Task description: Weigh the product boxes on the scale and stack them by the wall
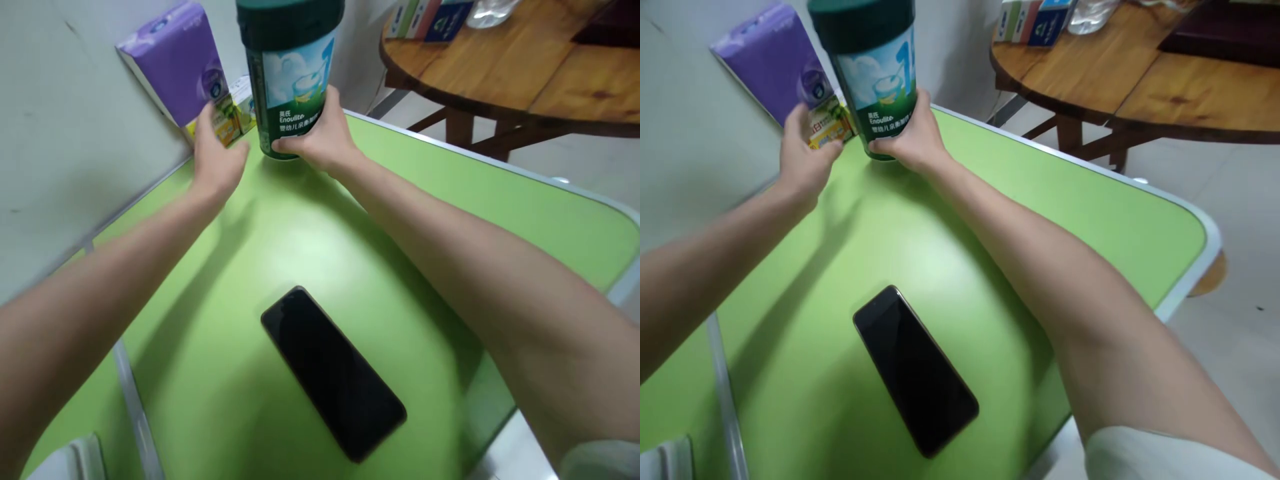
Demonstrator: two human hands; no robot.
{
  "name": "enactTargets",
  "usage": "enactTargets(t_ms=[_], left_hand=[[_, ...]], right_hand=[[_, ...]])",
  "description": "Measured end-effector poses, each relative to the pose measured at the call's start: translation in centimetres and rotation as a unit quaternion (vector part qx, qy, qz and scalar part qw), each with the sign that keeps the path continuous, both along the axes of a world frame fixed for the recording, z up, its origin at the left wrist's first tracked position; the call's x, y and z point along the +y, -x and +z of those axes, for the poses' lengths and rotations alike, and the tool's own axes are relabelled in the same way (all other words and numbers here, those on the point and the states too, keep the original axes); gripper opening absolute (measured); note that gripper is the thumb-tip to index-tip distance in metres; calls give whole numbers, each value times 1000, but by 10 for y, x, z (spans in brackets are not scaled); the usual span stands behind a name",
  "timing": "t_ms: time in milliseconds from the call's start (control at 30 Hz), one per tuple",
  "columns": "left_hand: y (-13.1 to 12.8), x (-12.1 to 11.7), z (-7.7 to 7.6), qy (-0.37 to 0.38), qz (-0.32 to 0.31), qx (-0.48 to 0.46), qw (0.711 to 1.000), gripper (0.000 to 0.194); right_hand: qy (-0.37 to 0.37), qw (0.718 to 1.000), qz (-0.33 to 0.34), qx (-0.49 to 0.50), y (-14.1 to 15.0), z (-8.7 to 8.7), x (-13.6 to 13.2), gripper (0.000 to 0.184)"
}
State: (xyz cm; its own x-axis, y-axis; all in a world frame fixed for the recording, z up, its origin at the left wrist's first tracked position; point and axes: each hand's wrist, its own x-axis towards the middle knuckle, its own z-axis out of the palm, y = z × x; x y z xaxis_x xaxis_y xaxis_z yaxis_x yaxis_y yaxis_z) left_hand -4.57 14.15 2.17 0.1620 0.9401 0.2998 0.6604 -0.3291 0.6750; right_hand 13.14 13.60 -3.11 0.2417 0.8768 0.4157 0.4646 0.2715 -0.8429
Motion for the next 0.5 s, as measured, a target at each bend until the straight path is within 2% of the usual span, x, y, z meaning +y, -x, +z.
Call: enactTargets(t_ms=[67,133,267,400,500], left_hand=[[15,8,-20,25,126,-34,991,75],[29,16,-33,50,169,-37,984,87],[42,39,-38,30,129,13,991,97],[36,61,-36,12,104,35,994,96],[29,68,-39,3,115,32,993,96]], right_hand=[[12,1000,-20,-2,-9,-14,24,85],[15,1000,-25,-5,-14,-25,43,88],[20,999,-25,-7,-10,-30,70,87],[31,999,-4,-14,-2,-28,88,86],[35,999,20,-21,0,-31,96,86]])
